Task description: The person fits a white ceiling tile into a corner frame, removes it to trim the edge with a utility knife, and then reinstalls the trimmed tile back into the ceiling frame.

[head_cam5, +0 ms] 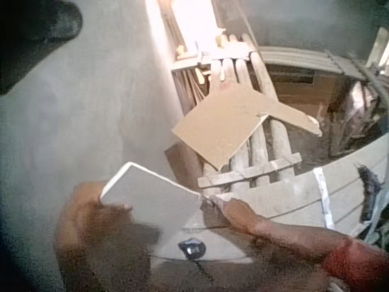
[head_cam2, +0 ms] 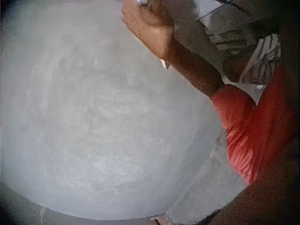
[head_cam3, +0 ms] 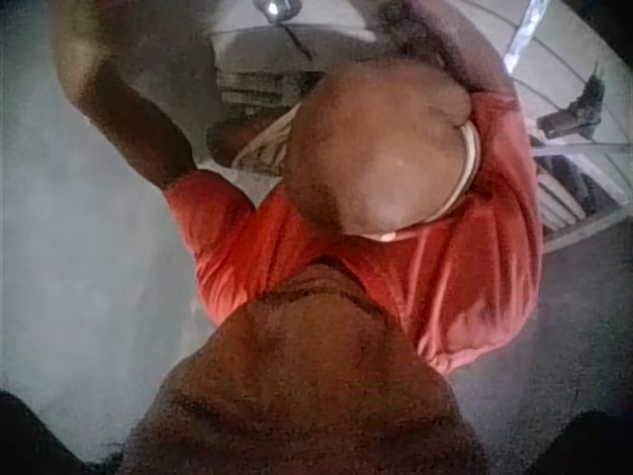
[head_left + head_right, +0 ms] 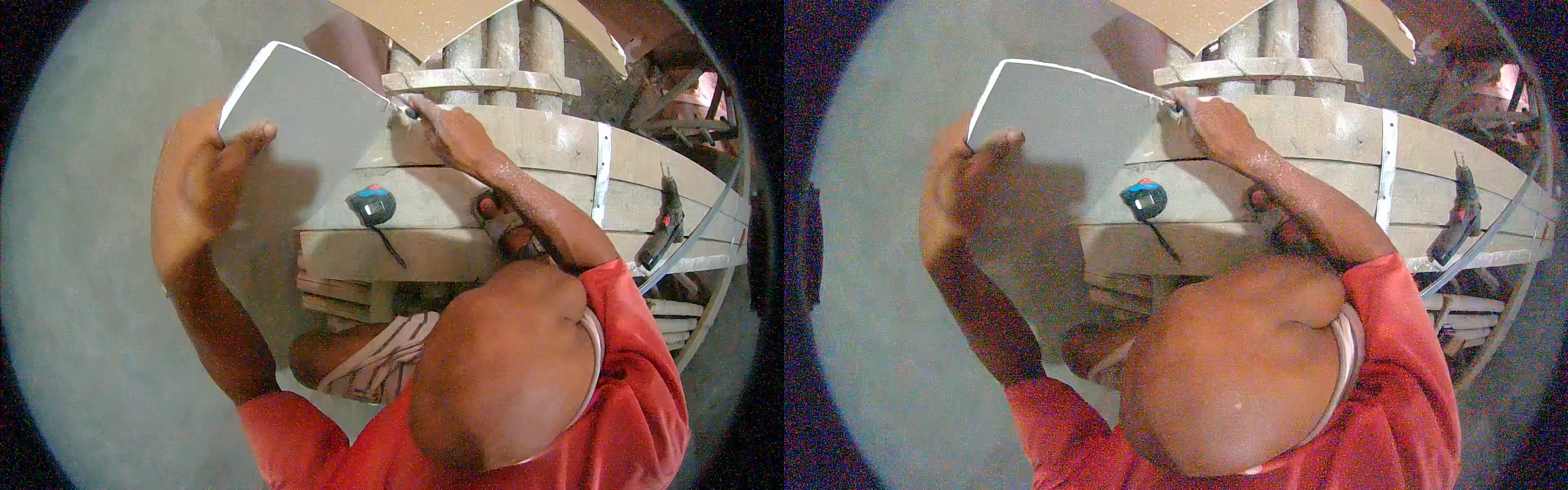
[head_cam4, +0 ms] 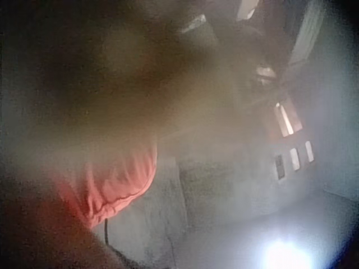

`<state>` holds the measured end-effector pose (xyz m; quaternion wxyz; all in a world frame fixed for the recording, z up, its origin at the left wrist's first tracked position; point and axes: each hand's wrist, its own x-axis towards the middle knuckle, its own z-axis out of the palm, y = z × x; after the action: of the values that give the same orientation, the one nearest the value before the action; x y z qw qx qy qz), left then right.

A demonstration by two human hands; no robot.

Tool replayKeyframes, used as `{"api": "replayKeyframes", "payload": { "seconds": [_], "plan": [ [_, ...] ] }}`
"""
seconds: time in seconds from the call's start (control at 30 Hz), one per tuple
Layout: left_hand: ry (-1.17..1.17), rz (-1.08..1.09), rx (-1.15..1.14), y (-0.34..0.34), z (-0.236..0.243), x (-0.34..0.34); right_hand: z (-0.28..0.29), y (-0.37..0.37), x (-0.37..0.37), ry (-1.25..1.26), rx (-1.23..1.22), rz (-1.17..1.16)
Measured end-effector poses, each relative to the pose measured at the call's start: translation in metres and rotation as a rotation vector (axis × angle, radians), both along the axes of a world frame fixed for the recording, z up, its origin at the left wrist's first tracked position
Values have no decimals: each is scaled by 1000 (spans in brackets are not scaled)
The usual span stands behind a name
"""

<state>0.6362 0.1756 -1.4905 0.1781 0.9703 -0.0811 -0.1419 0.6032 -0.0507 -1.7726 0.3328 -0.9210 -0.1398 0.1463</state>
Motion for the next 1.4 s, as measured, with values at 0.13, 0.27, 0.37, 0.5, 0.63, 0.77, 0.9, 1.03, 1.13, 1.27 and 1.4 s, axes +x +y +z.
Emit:
{"api": "replayKeyframes", "payload": {
  "seconds": [0.13,0.27,0.37,0.5,0.63,0.77,0.9,1.03,1.13,1.27,1.4],
  "plan": [
    [89,159,-60,-4,3,1,-17,5,5,-22,-14,4],
    [123,143,-71,-1,5,1,-20,14,7,35,-61,24],
    [85,148,-31,-1,3,3,-27,16,13,-19,-56,67],
    [66,103,24,-1,7,3,-15,15,1,29,-53,46],
    [38,113,-17,-7,8,1,-26,11,9,20,-115,46],
    [8,66,10,-5,2,0,-14,17,-4,42,-141,22],
    [10,37,-51,-2,4,-2,-14,14,-11,34,-169,23],
    [-13,90,56,-9,7,-4,-15,10,-25,71,-158,-7],
    [-26,76,35,-11,7,-4,-17,7,-30,56,-179,-35],
    [-13,73,49,-6,9,-6,-7,-34,-27,8,-282,-44],
    [11,48,30,-1,3,-3,10,-85,-71,-95,-504,-97]
  ]
}}
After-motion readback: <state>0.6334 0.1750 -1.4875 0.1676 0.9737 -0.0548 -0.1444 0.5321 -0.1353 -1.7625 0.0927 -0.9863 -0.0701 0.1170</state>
